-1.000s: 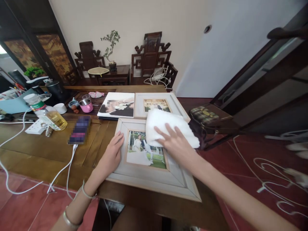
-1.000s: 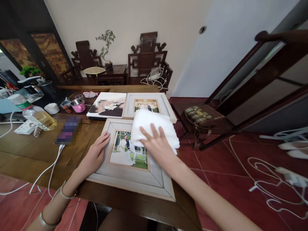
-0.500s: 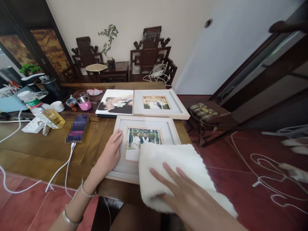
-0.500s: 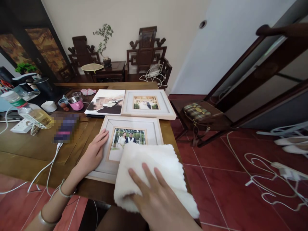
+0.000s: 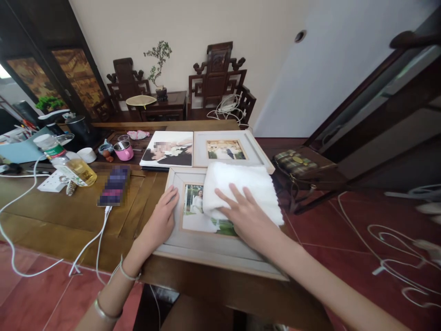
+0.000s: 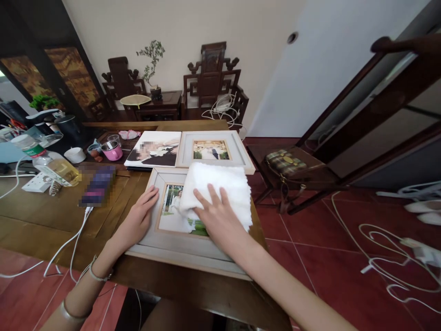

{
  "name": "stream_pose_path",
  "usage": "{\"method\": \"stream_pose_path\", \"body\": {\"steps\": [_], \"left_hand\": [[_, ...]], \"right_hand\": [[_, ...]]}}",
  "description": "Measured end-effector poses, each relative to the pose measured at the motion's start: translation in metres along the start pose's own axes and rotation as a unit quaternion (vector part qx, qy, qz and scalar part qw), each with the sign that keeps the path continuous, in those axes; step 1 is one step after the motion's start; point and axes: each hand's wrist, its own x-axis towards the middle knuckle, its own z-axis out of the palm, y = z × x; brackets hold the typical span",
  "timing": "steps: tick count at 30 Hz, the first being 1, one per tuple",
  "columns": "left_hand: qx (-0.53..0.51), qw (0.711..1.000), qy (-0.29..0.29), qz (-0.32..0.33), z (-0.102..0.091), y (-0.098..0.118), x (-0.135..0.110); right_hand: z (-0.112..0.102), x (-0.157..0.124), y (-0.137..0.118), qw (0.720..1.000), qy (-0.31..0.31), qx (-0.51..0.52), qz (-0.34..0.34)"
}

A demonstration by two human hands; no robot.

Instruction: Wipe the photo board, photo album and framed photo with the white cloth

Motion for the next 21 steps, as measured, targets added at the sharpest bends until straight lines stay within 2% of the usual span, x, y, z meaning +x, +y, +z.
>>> {"method": "stream_pose_path", "body": {"steps": [6,9,12,15,21], "left_hand": [[-0.003,1.0,0.021,0.003,0.004,-0.001,0.0],[-0.009,1.0,0.021,0.005,0.004,-0.003,0.0],[-0.013,1.0,0.018,0.011,0.004,-0.004,-0.001],[-0.012,1.0,0.005,0.018,0.001,-0.005,-0.001],[-0.019,0.999,-0.03,0.015,-0.005,-0.003,-0.001]], "right_hand": [[-0.025,-0.058,-0.042,0.996,0.037,0.059,-0.054],[-0.034,-0.07,-0.057,0.989,0.045,0.109,-0.089],[-0.032,-0.06,-0.063,0.984,0.03,0.151,-0.088],[-0.02,-0.038,-0.055,0.986,0.005,0.157,-0.047],[0.005,0.018,0.007,0.998,0.034,0.051,0.028]]}}
